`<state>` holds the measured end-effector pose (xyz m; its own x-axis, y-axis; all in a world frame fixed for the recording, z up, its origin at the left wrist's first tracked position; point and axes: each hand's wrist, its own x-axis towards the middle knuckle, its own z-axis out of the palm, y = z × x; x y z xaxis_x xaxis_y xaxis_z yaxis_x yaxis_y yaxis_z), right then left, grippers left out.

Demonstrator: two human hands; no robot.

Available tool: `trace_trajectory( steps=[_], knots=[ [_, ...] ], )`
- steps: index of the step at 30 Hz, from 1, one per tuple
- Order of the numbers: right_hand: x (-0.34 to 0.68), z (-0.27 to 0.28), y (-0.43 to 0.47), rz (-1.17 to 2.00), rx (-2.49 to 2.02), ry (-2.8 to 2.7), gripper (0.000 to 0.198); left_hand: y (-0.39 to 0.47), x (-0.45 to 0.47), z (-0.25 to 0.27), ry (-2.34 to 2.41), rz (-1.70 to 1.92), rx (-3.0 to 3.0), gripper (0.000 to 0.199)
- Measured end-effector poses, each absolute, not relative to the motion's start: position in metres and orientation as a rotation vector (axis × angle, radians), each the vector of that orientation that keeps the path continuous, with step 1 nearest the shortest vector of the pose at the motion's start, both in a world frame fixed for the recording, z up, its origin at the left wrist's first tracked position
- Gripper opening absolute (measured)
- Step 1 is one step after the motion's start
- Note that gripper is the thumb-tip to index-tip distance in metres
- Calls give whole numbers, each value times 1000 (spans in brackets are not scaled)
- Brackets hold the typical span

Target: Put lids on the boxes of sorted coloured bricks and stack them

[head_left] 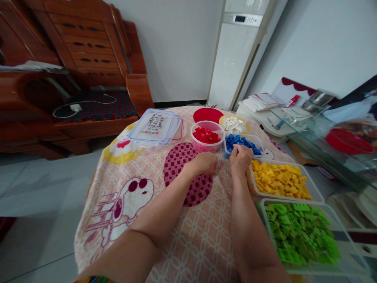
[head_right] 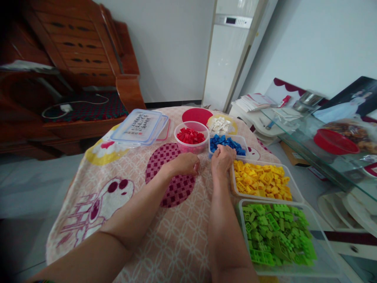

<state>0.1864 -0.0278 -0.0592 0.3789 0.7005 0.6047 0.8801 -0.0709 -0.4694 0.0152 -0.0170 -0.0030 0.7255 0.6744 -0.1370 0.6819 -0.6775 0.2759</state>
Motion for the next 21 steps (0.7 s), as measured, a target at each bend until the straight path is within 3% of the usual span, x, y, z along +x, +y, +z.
trace_trajectory(
  steps=[14,21],
  knots=[
    [186,-60,-27,-293,-1834,-1360,32,-20,18,-2,1009,-25,2637,22],
    [185,-59,-28,-291,-1825,-1351,32,-9,12,4,951,453,2558,21]
  ],
)
